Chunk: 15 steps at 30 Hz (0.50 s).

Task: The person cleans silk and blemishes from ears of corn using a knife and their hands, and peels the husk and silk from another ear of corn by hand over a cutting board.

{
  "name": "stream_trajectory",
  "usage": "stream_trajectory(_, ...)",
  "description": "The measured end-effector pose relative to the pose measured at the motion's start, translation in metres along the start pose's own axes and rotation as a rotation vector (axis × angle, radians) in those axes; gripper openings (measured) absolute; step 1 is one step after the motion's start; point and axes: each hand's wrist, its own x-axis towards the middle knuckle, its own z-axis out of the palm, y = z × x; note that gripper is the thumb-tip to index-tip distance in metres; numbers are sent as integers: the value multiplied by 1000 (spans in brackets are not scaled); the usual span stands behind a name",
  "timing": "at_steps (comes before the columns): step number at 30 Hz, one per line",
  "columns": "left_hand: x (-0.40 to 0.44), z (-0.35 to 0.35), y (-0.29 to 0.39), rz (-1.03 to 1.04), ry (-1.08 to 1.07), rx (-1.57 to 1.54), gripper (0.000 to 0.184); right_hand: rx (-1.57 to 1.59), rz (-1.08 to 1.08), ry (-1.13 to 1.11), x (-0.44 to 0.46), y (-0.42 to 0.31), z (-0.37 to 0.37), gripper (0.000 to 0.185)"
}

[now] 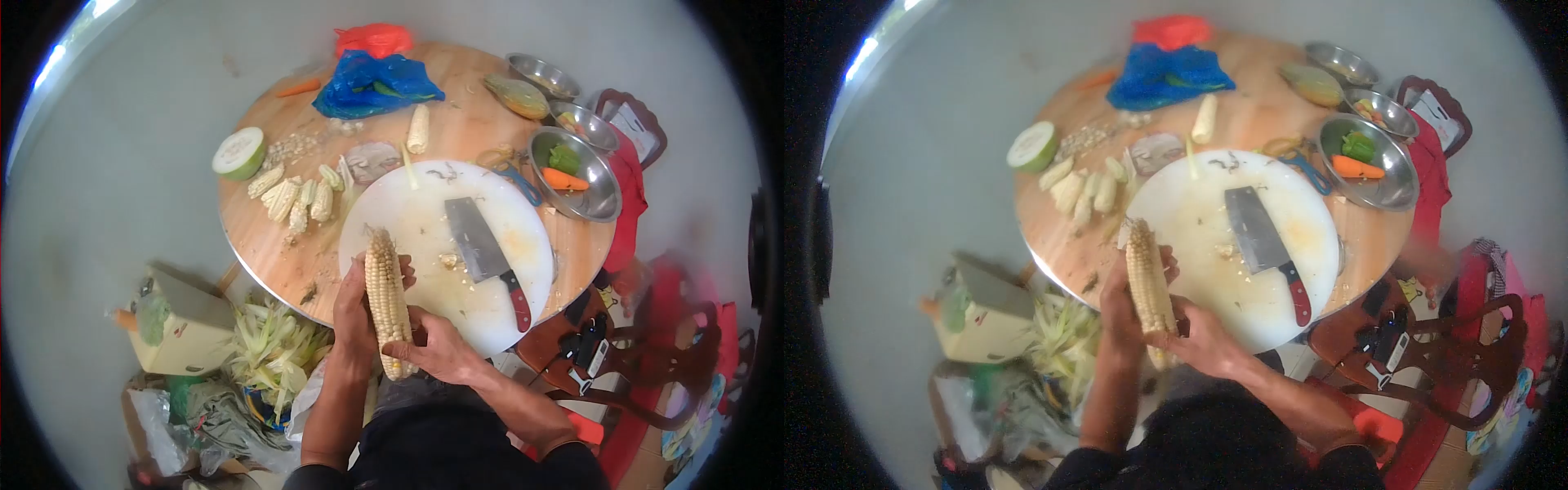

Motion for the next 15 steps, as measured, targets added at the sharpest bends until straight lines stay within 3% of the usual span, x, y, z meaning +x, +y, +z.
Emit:
stream_trajectory(2, 4, 4, -2, -22, -50, -13, 55, -2, 90, 13, -5, 2, -1, 57)
stream_trajectory(4, 3, 5, -2, -39, -94, -24, 56, 87, 116, 194, -10, 6, 1, 54)
stream_trajectory(5, -1, 4, -3, -16, -192, 165, 56, 85, 118, 198, -10, 6, 0, 54)
stream_trajectory(6, -4, 4, -4, 8, -289, 354, 57, -43, 83, 281, -11, 6, -1, 51)
stream_trajectory(7, -5, 3, -7, 6, -290, 350, 57, -171, 48, 363, -11, 6, -3, 47)
stream_trajectory(8, -5, 2, -10, -76, -315, 276, 58, -175, 50, 364, -14, 5, -7, 47)
stream_trajectory(9, -5, 0, -12, -158, -339, 203, 60, -370, -1, 315, -18, 4, -16, 46)
stream_trajectory(10, -4, 0, -12, -160, -339, 201, 60, -562, -52, 262, -23, 2, -25, 45)
stream_trajectory(14, -9, 9, -6, -223, -276, 173, 64, -627, -20, 363, -40, -2, -73, 47)
stream_trajectory(15, -11, 12, -3, -231, -218, 217, 66, -870, -71, 492, -40, -3, -85, 46)
